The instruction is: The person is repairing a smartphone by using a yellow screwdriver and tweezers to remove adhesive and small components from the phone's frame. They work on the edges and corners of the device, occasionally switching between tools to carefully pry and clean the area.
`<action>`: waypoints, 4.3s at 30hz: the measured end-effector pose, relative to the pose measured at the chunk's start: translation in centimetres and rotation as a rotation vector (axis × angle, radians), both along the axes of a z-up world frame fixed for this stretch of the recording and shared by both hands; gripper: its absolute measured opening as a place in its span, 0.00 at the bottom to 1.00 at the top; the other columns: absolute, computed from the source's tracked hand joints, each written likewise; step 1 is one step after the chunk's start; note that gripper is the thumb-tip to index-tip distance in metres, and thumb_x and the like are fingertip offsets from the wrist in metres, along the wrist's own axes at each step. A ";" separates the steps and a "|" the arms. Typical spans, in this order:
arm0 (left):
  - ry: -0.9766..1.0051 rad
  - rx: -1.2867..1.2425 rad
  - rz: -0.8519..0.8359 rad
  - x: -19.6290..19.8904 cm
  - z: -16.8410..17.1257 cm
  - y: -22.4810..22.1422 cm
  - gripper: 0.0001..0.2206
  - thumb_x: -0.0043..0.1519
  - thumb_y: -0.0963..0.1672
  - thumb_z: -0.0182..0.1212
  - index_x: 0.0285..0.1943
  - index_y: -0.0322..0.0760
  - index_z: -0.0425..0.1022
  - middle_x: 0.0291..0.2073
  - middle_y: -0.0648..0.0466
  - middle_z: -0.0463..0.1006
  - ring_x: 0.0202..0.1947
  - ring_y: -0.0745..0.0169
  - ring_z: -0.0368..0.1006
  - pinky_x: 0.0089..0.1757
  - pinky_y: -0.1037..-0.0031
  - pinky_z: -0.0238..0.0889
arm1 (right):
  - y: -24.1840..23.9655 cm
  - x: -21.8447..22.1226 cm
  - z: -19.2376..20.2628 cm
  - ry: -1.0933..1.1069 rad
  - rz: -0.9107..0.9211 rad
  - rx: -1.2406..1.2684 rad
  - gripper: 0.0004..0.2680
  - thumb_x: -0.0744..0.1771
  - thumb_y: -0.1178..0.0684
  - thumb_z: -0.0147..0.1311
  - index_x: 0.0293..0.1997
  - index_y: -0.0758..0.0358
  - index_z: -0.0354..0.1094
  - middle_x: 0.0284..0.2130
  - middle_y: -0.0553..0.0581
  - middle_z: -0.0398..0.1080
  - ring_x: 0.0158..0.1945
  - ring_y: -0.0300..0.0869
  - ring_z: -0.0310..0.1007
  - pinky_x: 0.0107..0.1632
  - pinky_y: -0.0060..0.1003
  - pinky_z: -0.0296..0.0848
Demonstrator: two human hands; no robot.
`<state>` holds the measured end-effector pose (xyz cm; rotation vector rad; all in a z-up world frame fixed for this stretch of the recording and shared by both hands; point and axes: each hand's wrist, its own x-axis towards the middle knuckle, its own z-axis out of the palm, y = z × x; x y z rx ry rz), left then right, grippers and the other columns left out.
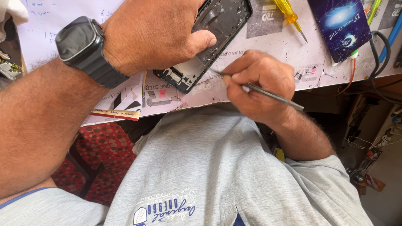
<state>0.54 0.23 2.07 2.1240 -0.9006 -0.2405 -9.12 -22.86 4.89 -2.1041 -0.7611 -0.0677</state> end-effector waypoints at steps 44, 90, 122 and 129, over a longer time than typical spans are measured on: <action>0.020 -0.013 0.013 0.5 2.0 -0.5 0.25 0.55 0.46 0.74 0.58 0.28 0.74 0.31 0.37 0.79 0.33 0.36 0.77 0.34 0.54 0.70 | -5.9 4.3 -2.2 -0.085 -0.068 0.057 0.06 0.66 0.69 0.56 0.34 0.67 0.65 0.31 0.64 0.75 0.27 0.37 0.74 0.24 0.27 0.72; -0.167 0.247 -0.051 -1.3 3.5 -1.4 0.37 0.48 0.56 0.77 0.56 0.25 0.70 0.27 0.43 0.79 0.27 0.42 0.77 0.27 0.57 0.69 | -5.6 2.2 1.2 -0.146 -0.178 -0.186 0.10 0.67 0.67 0.65 0.39 0.66 0.63 0.37 0.63 0.76 0.37 0.47 0.80 0.38 0.37 0.77; -0.286 0.375 -0.028 -2.2 3.6 -1.4 0.49 0.46 0.62 0.74 0.65 0.22 0.66 0.27 0.48 0.78 0.23 0.54 0.77 0.22 0.66 0.67 | -6.7 2.9 -1.1 -0.016 -0.121 0.033 0.08 0.71 0.68 0.59 0.47 0.70 0.60 0.42 0.65 0.79 0.34 0.35 0.77 0.36 0.28 0.77; -0.277 0.374 -0.003 -2.2 3.2 -1.4 0.39 0.56 0.60 0.70 0.64 0.27 0.68 0.26 0.50 0.78 0.22 0.54 0.76 0.21 0.65 0.64 | -7.7 2.4 -1.6 0.017 -0.152 0.038 0.07 0.70 0.67 0.59 0.44 0.70 0.62 0.43 0.68 0.79 0.30 0.36 0.76 0.33 0.28 0.76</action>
